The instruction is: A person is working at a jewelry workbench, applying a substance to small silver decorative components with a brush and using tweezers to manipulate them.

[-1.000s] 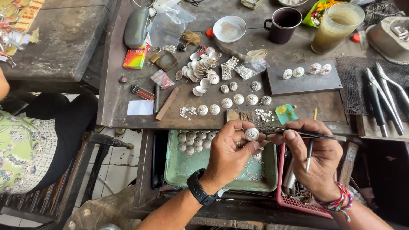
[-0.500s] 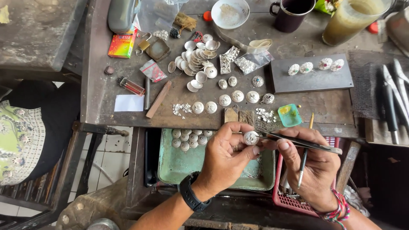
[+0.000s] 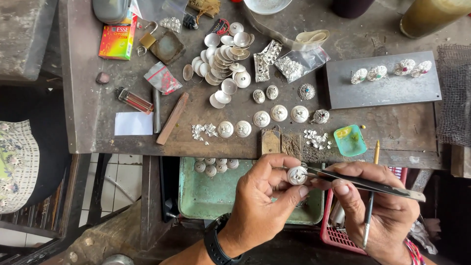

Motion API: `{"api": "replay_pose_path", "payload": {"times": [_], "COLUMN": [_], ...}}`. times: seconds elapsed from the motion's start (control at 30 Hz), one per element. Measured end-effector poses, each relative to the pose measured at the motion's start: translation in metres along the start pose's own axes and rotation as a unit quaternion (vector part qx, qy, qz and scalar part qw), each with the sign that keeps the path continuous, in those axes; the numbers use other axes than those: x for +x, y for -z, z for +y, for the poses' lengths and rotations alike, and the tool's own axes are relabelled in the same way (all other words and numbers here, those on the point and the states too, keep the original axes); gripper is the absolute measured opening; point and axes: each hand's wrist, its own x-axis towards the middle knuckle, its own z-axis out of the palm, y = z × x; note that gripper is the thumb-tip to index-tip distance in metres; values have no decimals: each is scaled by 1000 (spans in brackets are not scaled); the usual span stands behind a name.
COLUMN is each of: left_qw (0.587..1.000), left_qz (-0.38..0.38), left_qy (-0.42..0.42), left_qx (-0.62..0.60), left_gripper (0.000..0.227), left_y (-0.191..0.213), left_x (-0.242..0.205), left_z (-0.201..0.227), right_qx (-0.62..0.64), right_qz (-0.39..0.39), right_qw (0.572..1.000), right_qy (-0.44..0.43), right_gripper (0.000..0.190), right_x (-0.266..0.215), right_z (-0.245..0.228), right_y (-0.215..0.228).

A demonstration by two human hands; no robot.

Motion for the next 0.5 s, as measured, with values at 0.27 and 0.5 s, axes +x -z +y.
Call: {"api": "replay_pose_path", "payload": {"times": [0.27, 0.5], "left_qw": [1000, 999], "left_qz": [8, 12], "left_qy": [10, 28], "left_qx": [10, 27], "left_gripper": [28, 29], "left_y": [0, 0], "left_x": [2, 3], "left_z": [1, 1], "right_qx": [0, -25], "right_qz": [-12, 4], "right_qw": [1000, 1000], "right_qy": [16, 8], "right_gripper": [18, 17], "right_x": [1, 2], "right_z": [2, -2], "right_y": [0, -2]}}
